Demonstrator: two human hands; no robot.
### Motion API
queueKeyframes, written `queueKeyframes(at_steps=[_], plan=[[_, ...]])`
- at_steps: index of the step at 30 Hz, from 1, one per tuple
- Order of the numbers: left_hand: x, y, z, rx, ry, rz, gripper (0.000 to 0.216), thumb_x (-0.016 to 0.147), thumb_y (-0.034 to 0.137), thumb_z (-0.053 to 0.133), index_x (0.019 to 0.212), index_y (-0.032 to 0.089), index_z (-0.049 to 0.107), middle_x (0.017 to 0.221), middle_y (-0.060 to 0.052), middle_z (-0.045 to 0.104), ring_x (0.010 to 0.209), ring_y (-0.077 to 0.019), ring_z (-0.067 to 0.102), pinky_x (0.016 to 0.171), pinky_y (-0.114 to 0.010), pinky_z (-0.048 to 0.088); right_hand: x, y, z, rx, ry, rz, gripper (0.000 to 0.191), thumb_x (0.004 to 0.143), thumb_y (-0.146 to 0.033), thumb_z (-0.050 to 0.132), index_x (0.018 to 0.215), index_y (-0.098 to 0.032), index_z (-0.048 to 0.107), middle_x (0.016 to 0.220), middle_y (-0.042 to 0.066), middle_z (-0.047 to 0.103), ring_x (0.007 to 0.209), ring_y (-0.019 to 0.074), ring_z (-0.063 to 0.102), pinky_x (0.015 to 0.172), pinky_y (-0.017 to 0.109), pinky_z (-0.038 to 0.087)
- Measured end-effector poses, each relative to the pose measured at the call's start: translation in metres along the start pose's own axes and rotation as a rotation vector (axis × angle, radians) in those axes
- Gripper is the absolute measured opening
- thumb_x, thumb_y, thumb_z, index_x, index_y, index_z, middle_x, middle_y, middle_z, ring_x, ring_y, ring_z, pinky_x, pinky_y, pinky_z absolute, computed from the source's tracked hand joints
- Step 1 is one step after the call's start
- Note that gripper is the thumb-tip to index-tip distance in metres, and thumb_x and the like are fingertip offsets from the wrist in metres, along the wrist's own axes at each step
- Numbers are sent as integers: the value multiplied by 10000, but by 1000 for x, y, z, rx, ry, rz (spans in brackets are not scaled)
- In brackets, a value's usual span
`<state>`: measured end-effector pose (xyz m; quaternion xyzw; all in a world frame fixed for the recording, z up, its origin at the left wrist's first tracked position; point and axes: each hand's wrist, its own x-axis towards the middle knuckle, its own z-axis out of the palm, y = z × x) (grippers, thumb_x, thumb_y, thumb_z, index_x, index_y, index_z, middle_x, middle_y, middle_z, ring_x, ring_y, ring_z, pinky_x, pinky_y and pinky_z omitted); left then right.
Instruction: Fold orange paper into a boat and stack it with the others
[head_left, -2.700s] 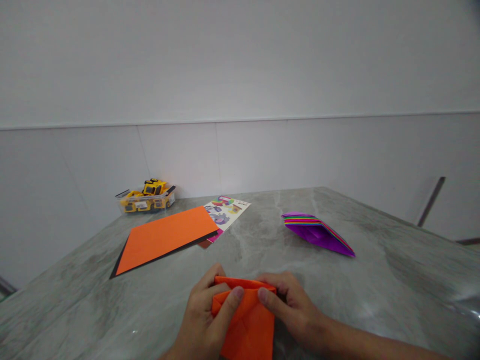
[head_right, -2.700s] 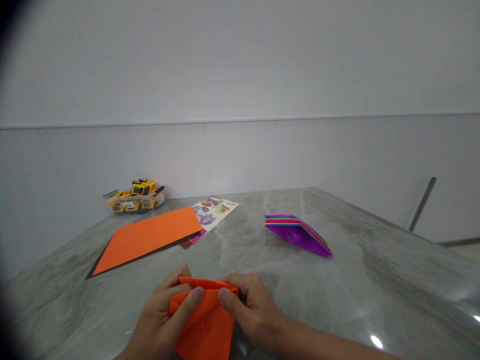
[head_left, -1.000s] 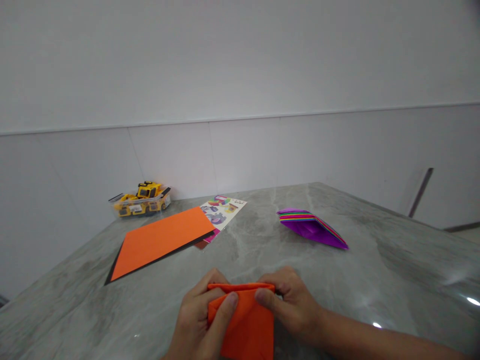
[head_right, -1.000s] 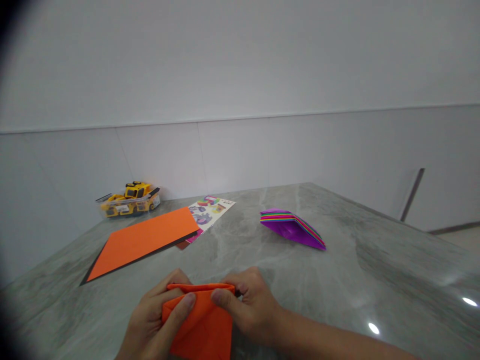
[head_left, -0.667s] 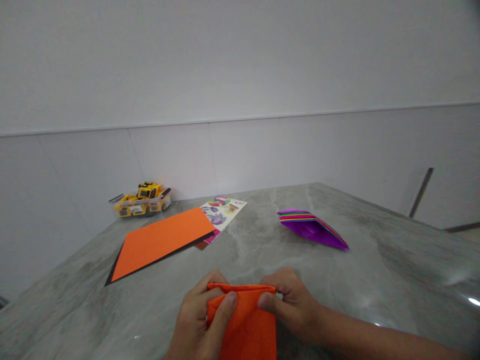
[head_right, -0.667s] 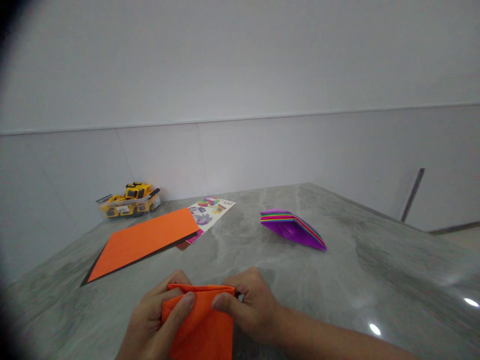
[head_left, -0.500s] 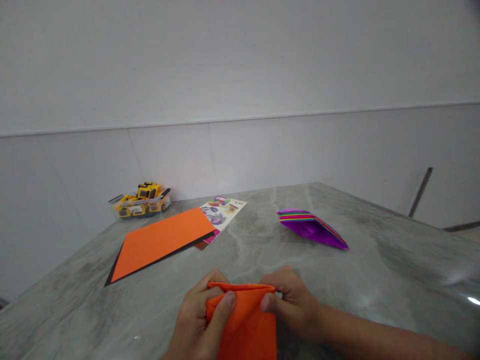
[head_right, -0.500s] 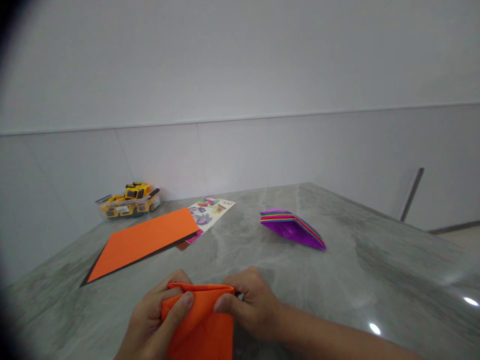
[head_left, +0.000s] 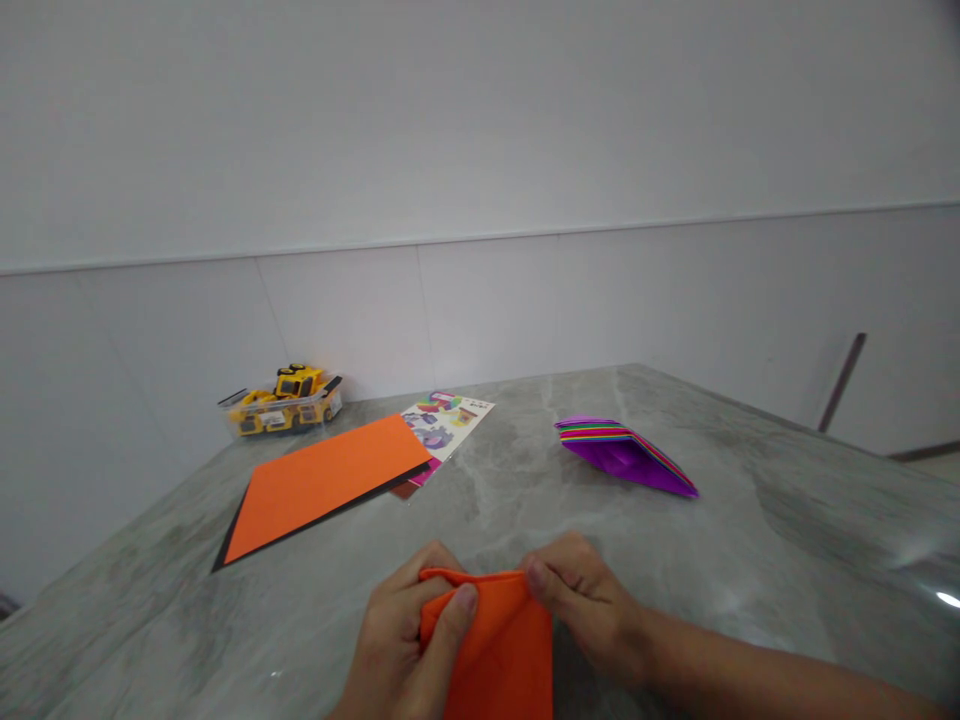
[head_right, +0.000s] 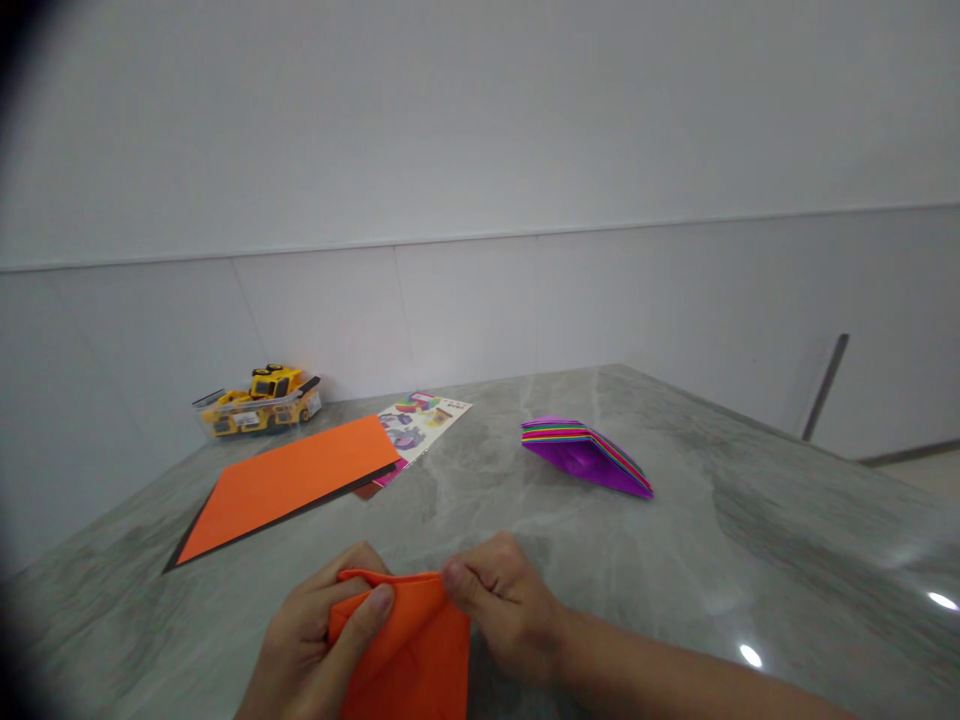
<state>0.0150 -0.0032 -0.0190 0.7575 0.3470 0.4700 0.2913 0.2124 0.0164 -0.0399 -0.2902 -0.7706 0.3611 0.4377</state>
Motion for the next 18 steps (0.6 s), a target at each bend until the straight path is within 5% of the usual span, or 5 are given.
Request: queueKeyframes(at_steps=[8,18], plan=[[-1,-2,-1,13,20,-14,365,931,267,455,584,172,518,653,-23,520,589,-133,517,560,-239,393,3,-4,-2,-54,-34,-92,532,950,-548,338,563,-183,321,535,-46,278,475,70,270,471,227,211],[5,-6,-1,31,-197,14,372,899,322,471,562,184,399,577,26,387,546,-112,415,541,-244,309,-1,-4,-2,278,26,201,601,893,-590,450,492,-203,222,481,-72,193,431,46,157,399,222,122]])
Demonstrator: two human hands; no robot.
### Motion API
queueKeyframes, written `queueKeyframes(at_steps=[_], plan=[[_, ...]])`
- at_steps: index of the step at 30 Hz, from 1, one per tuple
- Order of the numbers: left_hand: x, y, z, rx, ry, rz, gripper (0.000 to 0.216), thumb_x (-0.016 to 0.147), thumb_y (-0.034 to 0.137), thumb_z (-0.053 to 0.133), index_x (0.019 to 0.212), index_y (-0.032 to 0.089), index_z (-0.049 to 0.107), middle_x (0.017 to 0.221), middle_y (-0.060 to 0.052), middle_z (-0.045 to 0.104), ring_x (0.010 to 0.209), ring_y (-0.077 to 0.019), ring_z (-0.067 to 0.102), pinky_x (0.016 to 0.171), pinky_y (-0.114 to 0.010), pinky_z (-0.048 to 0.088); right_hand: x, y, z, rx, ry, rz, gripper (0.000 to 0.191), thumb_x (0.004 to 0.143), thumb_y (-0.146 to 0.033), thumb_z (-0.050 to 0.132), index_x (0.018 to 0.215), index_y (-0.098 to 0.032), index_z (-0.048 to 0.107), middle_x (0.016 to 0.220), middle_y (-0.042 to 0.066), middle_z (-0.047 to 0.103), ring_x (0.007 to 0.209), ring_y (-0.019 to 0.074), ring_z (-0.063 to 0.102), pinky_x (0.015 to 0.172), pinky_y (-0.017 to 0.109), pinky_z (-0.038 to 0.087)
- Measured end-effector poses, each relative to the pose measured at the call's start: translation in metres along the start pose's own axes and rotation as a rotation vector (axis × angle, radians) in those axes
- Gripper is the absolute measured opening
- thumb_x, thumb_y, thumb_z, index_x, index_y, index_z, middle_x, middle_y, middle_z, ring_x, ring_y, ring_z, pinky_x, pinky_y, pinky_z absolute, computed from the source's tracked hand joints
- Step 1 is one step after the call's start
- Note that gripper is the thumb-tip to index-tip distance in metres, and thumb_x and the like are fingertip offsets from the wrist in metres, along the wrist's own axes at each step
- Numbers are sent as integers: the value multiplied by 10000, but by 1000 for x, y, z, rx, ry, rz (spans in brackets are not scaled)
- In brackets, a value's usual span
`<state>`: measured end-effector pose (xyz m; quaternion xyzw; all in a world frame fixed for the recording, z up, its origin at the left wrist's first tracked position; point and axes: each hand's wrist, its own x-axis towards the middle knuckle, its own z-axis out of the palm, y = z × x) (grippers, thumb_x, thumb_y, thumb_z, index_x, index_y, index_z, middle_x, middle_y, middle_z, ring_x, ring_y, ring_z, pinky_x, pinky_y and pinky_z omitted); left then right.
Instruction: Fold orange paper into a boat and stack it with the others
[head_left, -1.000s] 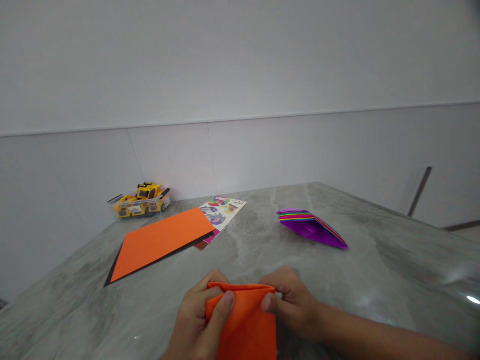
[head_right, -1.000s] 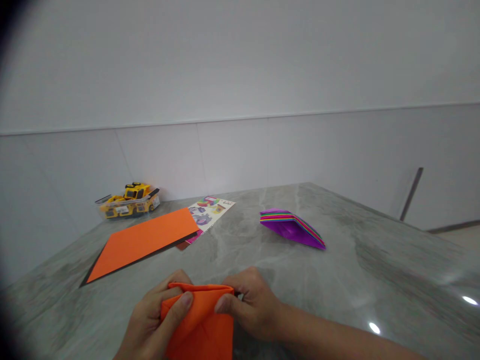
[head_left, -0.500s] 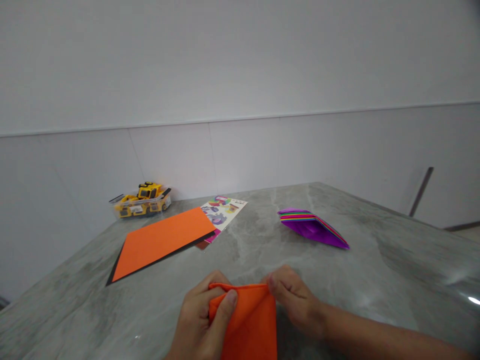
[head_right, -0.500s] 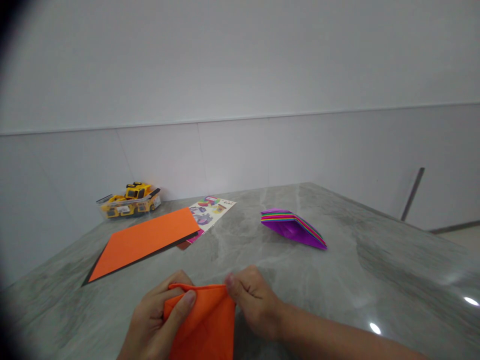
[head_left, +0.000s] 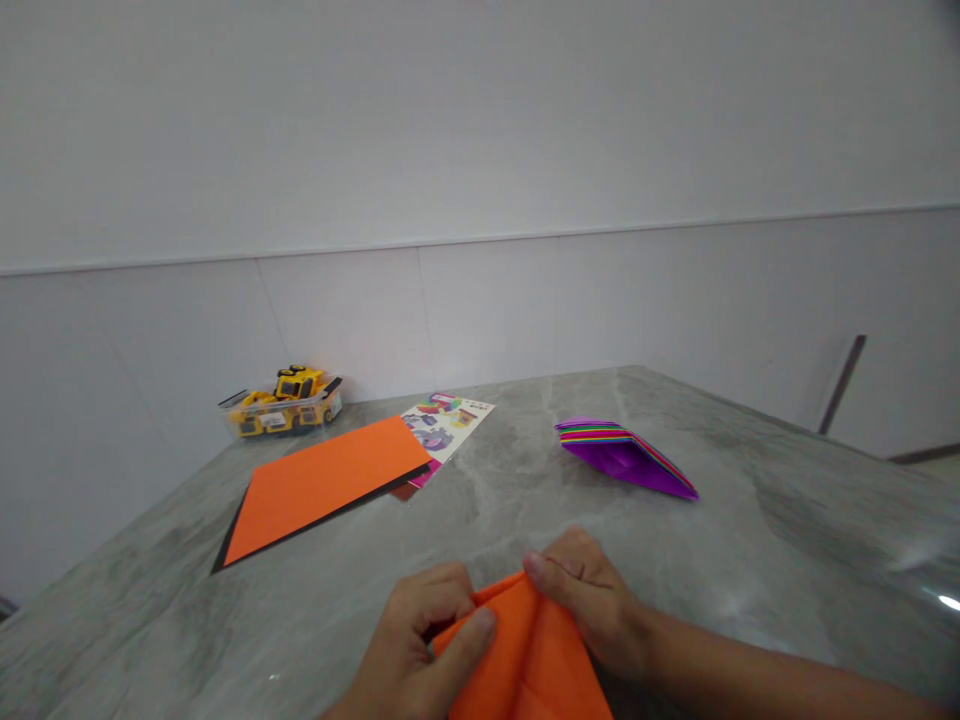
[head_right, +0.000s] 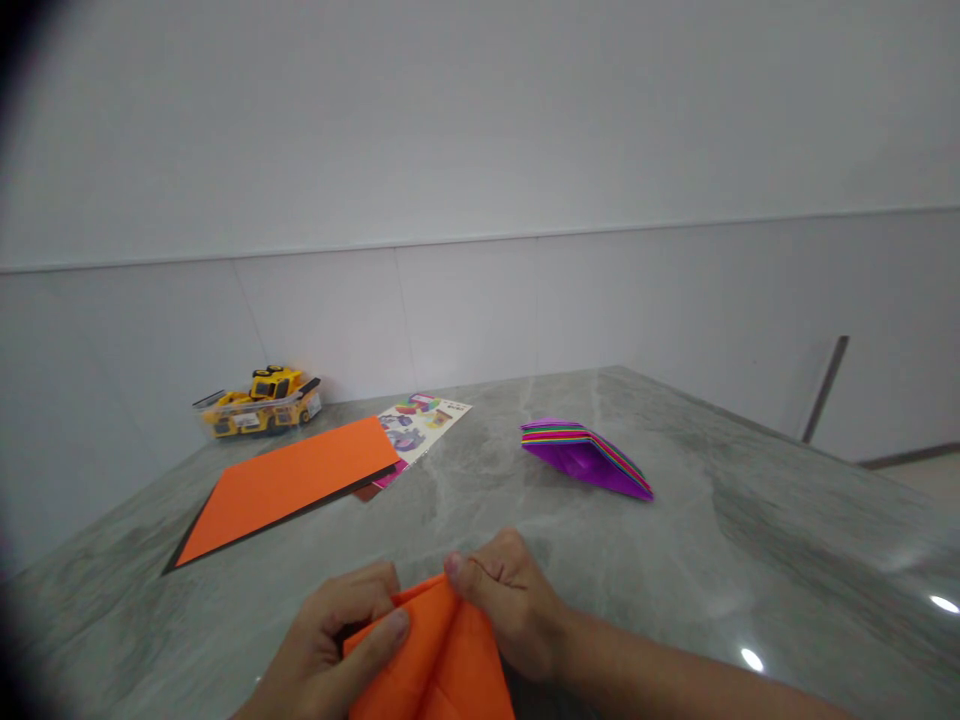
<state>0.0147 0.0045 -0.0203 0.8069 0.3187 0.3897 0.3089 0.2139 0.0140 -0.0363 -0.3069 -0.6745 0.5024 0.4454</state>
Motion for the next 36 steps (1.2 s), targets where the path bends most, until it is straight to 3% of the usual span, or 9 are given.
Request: queueKeyframes(at_steps=[7,10,12,16,21,25,27,31,36], plan=[[-1,-7,0,-14,-35,-20,405,920,394,426,579,197,332,581,33,356,544,-114,379,541,-249,290,3,1,7,36,78,120,647,857,-693,412,472,-206,228,469,-78,193,422,50,151,401,231,115],[-3,-8,-1,-25,-13,-91,431,931,429,396,575,201,310,588,28,348,545,-117,372,535,-252,288,7,4,6,81,154,168,675,828,-786,282,480,-208,255,478,-72,198,439,67,173,423,243,143],[-3,-6,-1,-27,-8,-113,441,930,445,393,572,203,303,587,27,344,544,-118,371,530,-252,287,9,3,3,46,152,122,677,841,-779,247,486,-204,273,493,-64,206,466,78,195,447,249,163],[-3,-3,0,-25,9,-150,437,925,456,407,577,201,335,600,22,371,564,-125,389,546,-250,304,9,-1,-2,-29,107,10,606,858,-691,412,541,-176,372,546,-48,297,518,86,277,484,240,219],[0,-10,0,-29,294,-330,400,922,473,420,630,198,424,623,35,371,594,-132,389,555,-231,333,9,0,-3,165,203,99,560,876,-651,403,824,-128,599,696,24,549,602,130,531,499,219,396],[4,-14,0,-102,418,-436,407,907,521,433,681,188,492,635,30,455,624,-146,439,572,-230,374,11,8,5,133,-19,240,621,756,-719,532,915,-122,594,685,32,598,480,118,549,368,185,386],[5,-13,2,-186,374,-440,414,891,539,456,714,174,536,654,19,514,624,-149,465,578,-234,400,11,11,9,69,-62,267,636,747,-746,516,818,-119,590,597,20,580,405,91,498,350,175,358],[6,-10,5,-364,106,-435,408,823,530,581,777,131,652,703,-17,629,640,-163,541,594,-240,435,10,13,11,-43,48,251,633,750,-761,487,623,-143,542,450,-29,469,351,68,399,335,178,288],[5,-12,6,-477,-88,-509,481,847,535,547,744,96,716,632,-62,668,578,-170,599,571,-257,465,10,13,3,-14,32,186,592,805,-692,495,592,-142,546,453,-27,485,363,65,400,339,174,285]])
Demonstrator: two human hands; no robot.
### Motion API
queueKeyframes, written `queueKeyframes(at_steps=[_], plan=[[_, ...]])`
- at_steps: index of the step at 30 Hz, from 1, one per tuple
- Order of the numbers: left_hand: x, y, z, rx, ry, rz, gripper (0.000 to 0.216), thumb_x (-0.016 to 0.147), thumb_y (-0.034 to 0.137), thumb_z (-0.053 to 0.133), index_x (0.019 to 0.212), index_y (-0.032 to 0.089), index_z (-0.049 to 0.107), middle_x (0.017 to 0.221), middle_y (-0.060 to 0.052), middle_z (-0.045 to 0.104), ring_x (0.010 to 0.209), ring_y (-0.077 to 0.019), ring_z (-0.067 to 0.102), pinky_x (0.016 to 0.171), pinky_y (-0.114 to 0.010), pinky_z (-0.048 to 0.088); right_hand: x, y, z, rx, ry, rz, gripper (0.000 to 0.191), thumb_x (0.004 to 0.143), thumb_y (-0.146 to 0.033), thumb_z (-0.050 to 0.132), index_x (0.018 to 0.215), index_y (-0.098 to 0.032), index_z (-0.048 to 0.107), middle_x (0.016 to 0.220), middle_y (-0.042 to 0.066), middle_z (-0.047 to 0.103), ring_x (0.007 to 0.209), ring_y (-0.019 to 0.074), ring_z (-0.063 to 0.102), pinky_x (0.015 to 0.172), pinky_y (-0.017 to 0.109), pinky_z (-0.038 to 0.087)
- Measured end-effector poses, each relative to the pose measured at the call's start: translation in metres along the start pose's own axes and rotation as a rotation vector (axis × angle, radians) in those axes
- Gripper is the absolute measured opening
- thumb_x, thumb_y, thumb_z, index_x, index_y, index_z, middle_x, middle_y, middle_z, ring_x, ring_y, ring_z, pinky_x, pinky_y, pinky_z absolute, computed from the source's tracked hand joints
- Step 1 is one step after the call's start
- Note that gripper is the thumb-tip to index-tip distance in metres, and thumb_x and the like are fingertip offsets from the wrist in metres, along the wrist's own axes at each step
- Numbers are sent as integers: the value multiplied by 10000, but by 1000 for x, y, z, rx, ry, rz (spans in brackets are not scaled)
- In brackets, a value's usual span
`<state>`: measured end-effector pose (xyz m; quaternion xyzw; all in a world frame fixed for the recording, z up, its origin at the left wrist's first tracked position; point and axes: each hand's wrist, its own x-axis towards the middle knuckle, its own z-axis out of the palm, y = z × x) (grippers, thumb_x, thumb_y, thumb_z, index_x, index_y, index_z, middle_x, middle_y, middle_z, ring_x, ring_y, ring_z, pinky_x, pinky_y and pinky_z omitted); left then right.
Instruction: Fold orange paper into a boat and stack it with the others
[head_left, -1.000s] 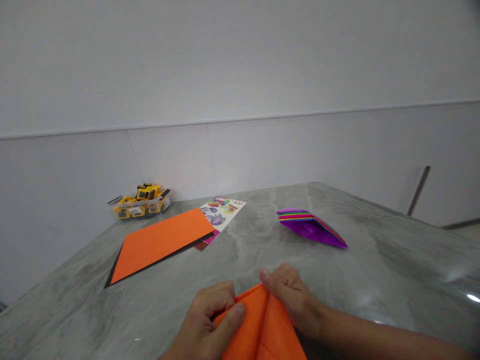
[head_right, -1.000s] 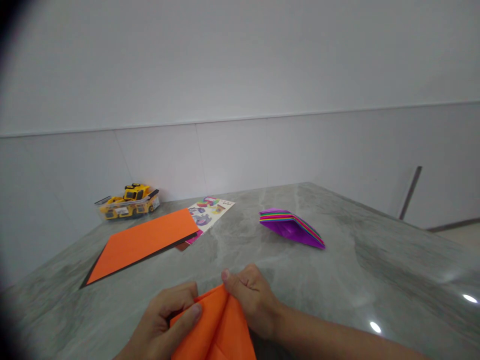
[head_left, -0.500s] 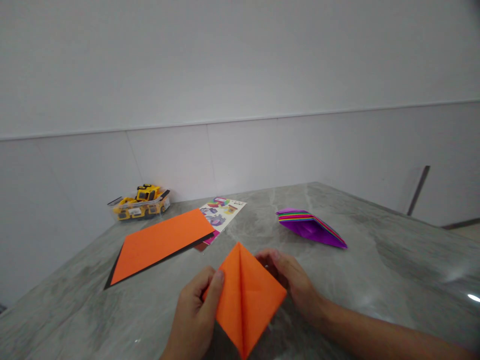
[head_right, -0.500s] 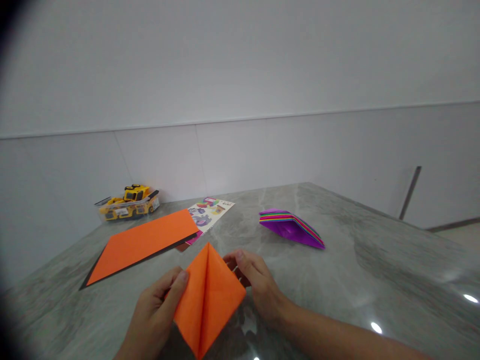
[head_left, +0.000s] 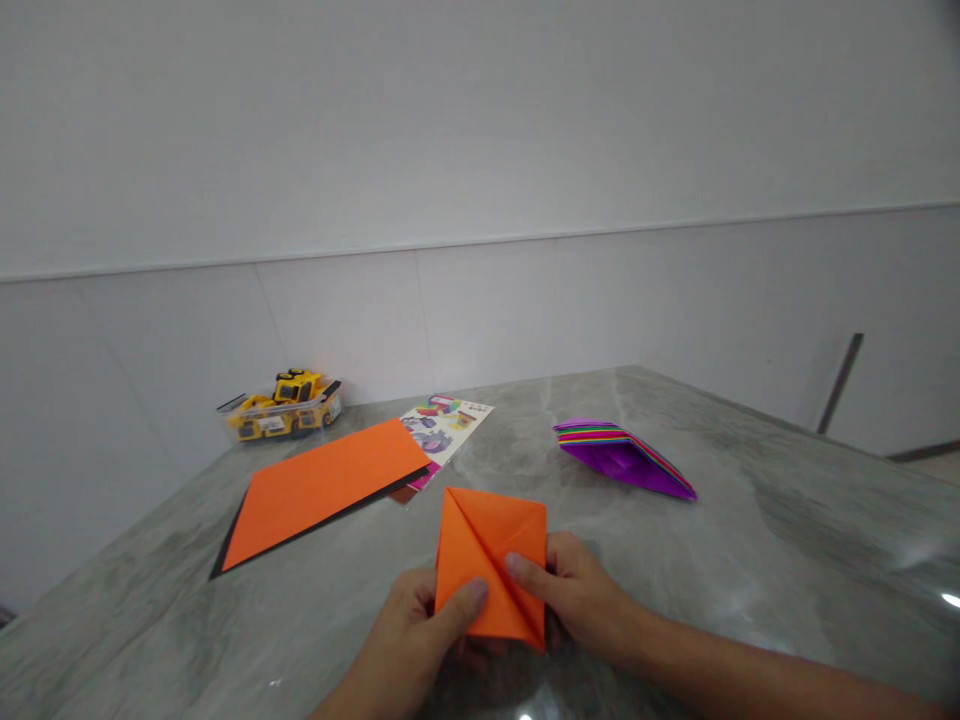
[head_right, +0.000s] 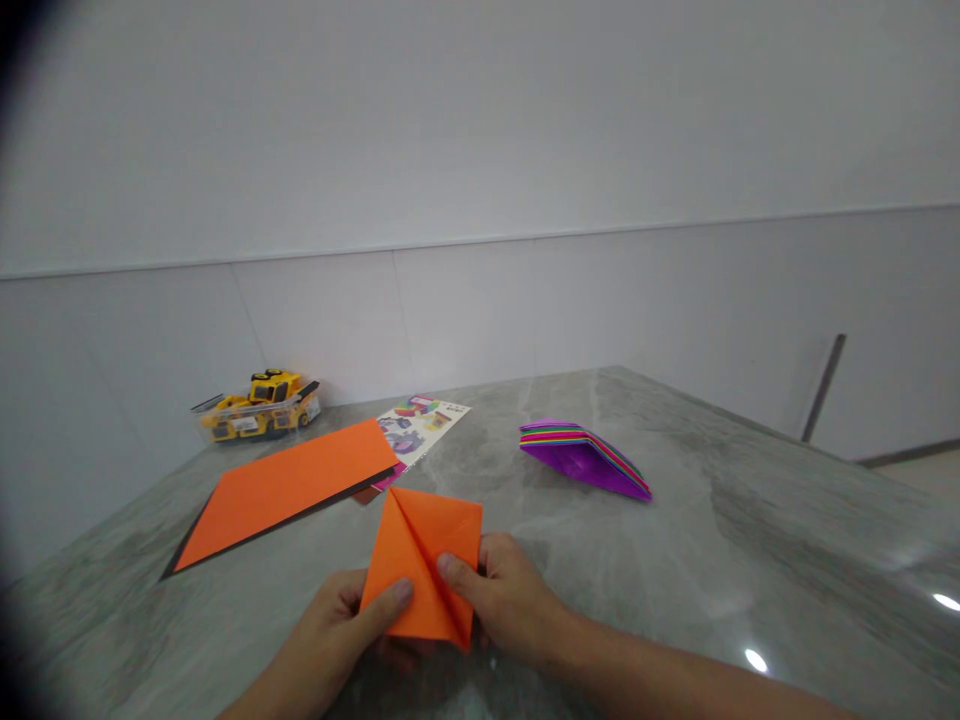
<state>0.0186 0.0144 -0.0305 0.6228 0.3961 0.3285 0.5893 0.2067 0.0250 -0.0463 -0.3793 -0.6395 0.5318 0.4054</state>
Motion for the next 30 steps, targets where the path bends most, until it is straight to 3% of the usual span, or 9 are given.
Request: queueKeyframes(at_steps=[6,11,15,18,21,25,30], plan=[[-3,4,7,-107,-36,-24,523,853,583,507,913,102,702,697,-102,725,619,-200,675,625,-299,526,-4,-7,-1,41,-137,75,554,793,-661,558,914,-125,631,629,21,621,443,98,539,383,180,415],[-1,1,7,-167,-16,-63,528,846,585,525,935,87,675,705,-118,730,615,-198,687,612,-290,533,-2,-7,0,161,-281,232,601,771,-695,548,825,-100,613,556,25,617,327,71,494,286,140,338],[2,-6,3,-255,-33,-73,457,859,521,562,984,94,666,748,-117,734,665,-190,697,644,-275,534,1,-3,-3,207,-257,279,577,730,-671,611,697,-95,597,509,11,594,302,63,482,289,144,357],[2,-7,1,-250,-61,-69,447,867,506,559,1002,96,676,750,-107,725,675,-188,687,646,-275,531,1,-5,-7,214,-279,284,531,722,-633,648,712,-105,598,495,-13,583,293,55,460,296,144,349],[2,-4,0,-170,-37,-60,473,842,540,570,921,93,702,696,-86,695,636,-183,655,576,-256,512,-2,-10,-8,217,-299,280,480,747,-588,654,752,-111,608,507,-18,591,299,53,460,301,146,348],[2,-2,0,-103,39,3,483,790,563,616,722,92,699,607,-47,629,568,-151,574,518,-235,486,-3,-14,-7,213,-267,310,454,729,-549,686,661,-111,592,491,-12,583,293,56,463,297,156,367],[2,-4,2,-114,69,-11,493,776,576,620,731,90,689,653,-53,627,605,-162,563,558,-267,513,-1,-14,-7,217,-242,353,434,707,-526,712,716,-110,589,497,-8,594,317,74,511,304,150,392]])
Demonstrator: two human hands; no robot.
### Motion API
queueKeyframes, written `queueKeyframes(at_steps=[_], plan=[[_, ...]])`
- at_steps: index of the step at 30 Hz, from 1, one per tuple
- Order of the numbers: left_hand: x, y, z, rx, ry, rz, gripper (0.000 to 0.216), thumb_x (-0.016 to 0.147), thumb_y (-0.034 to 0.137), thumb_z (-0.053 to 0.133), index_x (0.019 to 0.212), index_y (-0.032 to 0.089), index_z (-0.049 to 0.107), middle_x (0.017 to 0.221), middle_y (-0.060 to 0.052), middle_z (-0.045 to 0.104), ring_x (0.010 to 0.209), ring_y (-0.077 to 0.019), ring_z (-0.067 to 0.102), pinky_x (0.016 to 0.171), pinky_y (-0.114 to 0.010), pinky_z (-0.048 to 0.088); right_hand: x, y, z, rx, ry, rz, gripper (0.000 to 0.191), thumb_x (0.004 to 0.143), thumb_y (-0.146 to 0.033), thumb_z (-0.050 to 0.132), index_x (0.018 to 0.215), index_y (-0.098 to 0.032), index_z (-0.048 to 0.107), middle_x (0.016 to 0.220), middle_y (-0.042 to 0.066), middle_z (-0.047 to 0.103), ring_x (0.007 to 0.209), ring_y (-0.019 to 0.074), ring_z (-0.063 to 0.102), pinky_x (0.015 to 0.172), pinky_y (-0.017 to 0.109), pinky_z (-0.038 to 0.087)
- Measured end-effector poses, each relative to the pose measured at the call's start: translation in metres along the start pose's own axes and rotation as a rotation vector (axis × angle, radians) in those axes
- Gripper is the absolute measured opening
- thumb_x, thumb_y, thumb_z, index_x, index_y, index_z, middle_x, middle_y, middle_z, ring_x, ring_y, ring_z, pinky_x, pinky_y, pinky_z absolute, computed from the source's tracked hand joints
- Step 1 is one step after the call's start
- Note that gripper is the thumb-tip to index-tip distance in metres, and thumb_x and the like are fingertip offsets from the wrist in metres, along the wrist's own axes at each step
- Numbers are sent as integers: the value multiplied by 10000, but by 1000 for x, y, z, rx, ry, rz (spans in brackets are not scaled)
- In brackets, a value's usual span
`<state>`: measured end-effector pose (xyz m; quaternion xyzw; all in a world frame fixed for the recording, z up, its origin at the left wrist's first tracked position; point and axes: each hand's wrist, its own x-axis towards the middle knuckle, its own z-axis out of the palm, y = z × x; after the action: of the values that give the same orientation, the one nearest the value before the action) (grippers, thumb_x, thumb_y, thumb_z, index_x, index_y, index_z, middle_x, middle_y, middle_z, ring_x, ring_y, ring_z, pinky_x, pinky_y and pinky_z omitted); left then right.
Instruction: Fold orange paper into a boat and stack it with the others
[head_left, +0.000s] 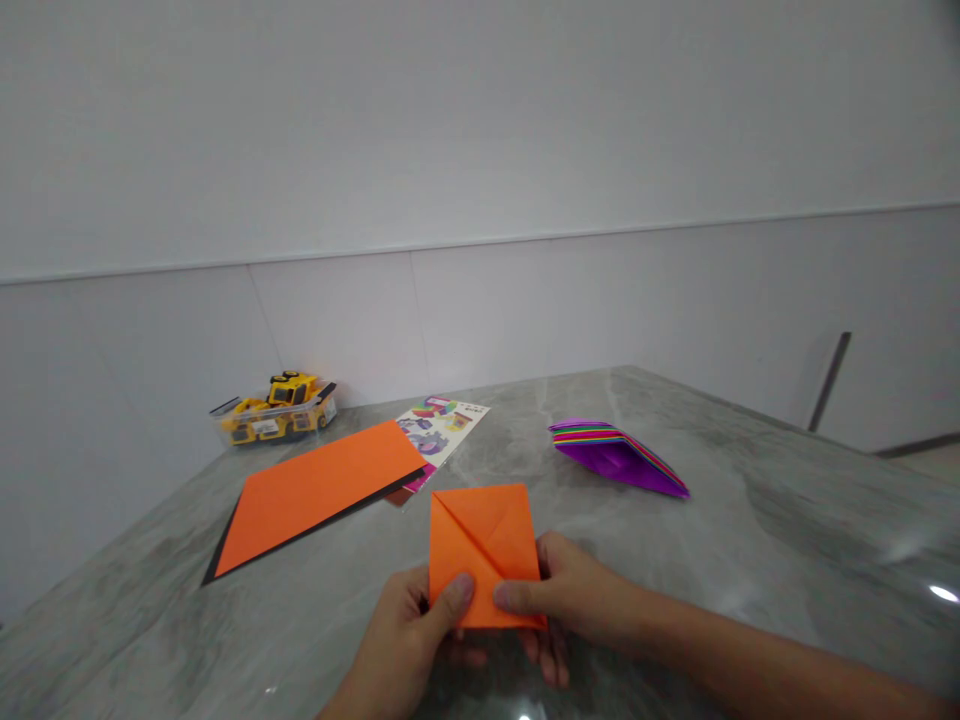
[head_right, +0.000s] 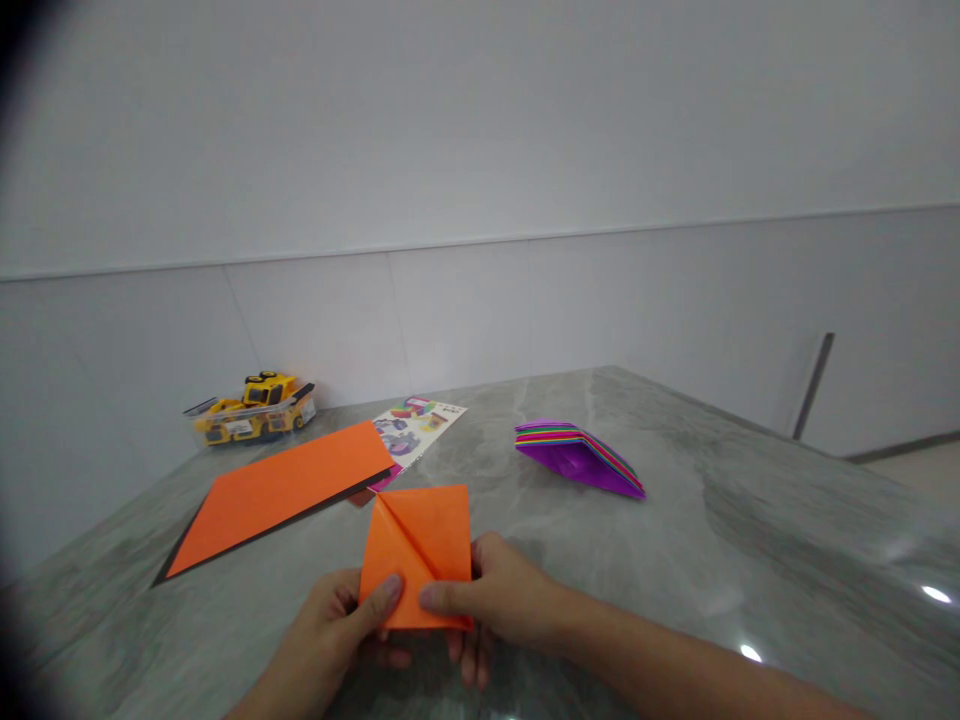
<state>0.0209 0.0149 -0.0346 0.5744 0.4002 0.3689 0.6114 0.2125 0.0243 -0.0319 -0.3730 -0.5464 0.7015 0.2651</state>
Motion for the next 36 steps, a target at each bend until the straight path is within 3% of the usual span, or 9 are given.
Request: queueKeyframes(at_steps=[4,6,12,19,24,31,36], plan=[[1,-2,-2,34,145,47,457,759,556,650,660,110,660,615,-22,593,594,-151,530,543,-259,513,3,1,-1,39,18,20,540,680,-560,719,928,-97,595,561,8,630,384,110,586,335,169,454],[1,-1,-3,38,168,67,445,758,542,658,626,117,650,600,-17,592,597,-153,533,564,-263,519,4,2,-2,31,13,28,554,681,-592,699,891,-88,608,570,22,635,397,114,596,343,176,467],[0,3,1,37,59,77,453,787,542,627,728,101,713,636,-48,650,586,-161,570,583,-267,513,1,0,-3,-6,-130,7,522,721,-608,658,813,-97,601,491,-7,592,314,75,513,298,135,354],[0,-1,2,-80,-23,13,494,779,548,637,830,68,740,669,-107,695,599,-195,628,566,-280,512,-1,-1,-6,0,-153,25,456,697,-553,701,733,-115,579,416,-62,507,278,61,452,329,151,378],[2,-9,1,-122,-28,9,468,777,510,661,849,57,749,684,-122,707,566,-173,610,543,-259,483,-3,-1,-8,4,-181,41,387,720,-475,702,786,-106,607,464,-35,560,298,61,472,309,134,353],[-3,-1,1,-36,-120,23,417,829,452,630,896,60,756,701,-119,711,577,-149,596,555,-229,442,-9,-6,-5,-16,-187,70,270,743,-362,703,791,-108,625,506,-39,570,319,56,486,350,151,445],[-3,3,2,-64,-161,48,407,850,436,607,868,58,757,671,-116,704,595,-167,614,560,-233,456,-8,-4,-6,31,-233,37,305,771,-378,690,862,-89,649,520,-22,584,322,60,497,341,146,438]])
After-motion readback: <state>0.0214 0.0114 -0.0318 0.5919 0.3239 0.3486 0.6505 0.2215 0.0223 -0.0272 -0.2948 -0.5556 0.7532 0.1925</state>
